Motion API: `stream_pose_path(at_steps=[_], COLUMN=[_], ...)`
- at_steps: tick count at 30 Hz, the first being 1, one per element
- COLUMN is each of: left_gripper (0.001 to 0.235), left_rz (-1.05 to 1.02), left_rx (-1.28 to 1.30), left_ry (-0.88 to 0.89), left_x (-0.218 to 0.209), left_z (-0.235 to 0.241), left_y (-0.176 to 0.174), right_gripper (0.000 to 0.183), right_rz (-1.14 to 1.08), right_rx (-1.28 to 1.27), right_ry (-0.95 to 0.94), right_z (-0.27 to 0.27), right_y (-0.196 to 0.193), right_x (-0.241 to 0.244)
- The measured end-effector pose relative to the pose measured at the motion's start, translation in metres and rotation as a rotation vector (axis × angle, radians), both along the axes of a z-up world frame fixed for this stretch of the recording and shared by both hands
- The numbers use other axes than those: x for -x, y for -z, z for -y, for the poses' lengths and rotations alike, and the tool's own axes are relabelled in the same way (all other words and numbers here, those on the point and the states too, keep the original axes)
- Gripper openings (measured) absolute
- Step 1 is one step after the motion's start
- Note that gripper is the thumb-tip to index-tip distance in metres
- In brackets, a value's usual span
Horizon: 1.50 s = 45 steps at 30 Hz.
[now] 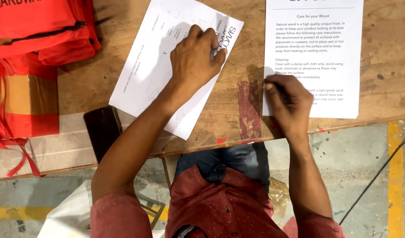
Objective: Folding instruction manuals and placing them into a small red hardware bag at a workshop workbench.
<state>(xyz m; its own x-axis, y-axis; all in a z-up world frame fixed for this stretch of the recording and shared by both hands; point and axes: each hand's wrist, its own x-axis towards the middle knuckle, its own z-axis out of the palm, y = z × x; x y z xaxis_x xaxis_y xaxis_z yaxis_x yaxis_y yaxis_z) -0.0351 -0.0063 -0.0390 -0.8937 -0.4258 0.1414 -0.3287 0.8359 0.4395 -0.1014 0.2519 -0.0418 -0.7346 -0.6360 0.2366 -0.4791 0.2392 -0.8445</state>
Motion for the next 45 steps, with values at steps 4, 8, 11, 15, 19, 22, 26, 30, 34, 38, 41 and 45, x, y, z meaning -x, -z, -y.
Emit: stream_pose_path(at_steps=[4, 8, 11, 15, 19, 22, 26, 30, 34, 38, 41, 45], left_gripper=[0.016, 0.017, 0.020, 0.016, 0.013, 0.013, 0.010, 0.012, 0.012, 0.014, 0.019, 0.022], left_rz=[-0.045, -0.099, -0.212, -0.338, -0.339, -0.342, -0.354, -0.381, -0.396, -0.408, -0.364, -0.372], left_rx=[0.064, 0.060, 0.062, 0.101, 0.070, 0.062, 0.047, 0.124, 0.115, 0.095, 0.140, 0.092], left_ry=[0.013, -0.037, -0.064, -0.074, -0.083, -0.081, -0.043, -0.040, -0.031, -0.011, -0.029, -0.034], left_x=[0.002, -0.001, -0.004, -0.007, -0.007, -0.006, -0.007, -0.005, -0.006, -0.006, -0.005, -0.007], left_z=[0.001, 0.003, 0.007, 0.002, 0.005, 0.006, 0.008, 0.007, 0.008, 0.009, 0.009, 0.008], left_y=[0.024, 0.031, 0.034, 0.027, 0.032, 0.034, 0.037, 0.039, 0.041, 0.043, 0.045, 0.041], right_gripper=[0.018, 0.057, 0.050, 0.041, 0.048, 0.068, 0.065, 0.057, 0.049, 0.065, 0.058, 0.044], right_rz=[0.255, 0.455, 0.398, 0.286, -0.146, -0.488, -0.517, -0.566, -0.624, -0.545, -0.558, -0.539], right_rx=[0.415, 0.931, 0.775, 0.552, -0.044, -0.503, -0.607, -0.612, -0.598, -0.557, -0.562, -0.501], right_ry=[0.012, -0.501, -0.352, -0.172, -0.018, -0.076, -0.171, -0.140, -0.121, -0.166, -0.226, -0.228], right_z=[-0.030, -0.056, -0.069, -0.077, -0.057, -0.052, -0.065, -0.072, -0.086, -0.064, -0.062, -0.080], right_y=[0.015, -0.056, -0.064, -0.072, -0.079, -0.060, -0.041, -0.037, -0.018, -0.050, -0.050, -0.040], right_x=[-0.001, -0.046, -0.065, -0.082, -0.062, -0.035, -0.032, -0.035, -0.033, -0.038, -0.037, -0.035])
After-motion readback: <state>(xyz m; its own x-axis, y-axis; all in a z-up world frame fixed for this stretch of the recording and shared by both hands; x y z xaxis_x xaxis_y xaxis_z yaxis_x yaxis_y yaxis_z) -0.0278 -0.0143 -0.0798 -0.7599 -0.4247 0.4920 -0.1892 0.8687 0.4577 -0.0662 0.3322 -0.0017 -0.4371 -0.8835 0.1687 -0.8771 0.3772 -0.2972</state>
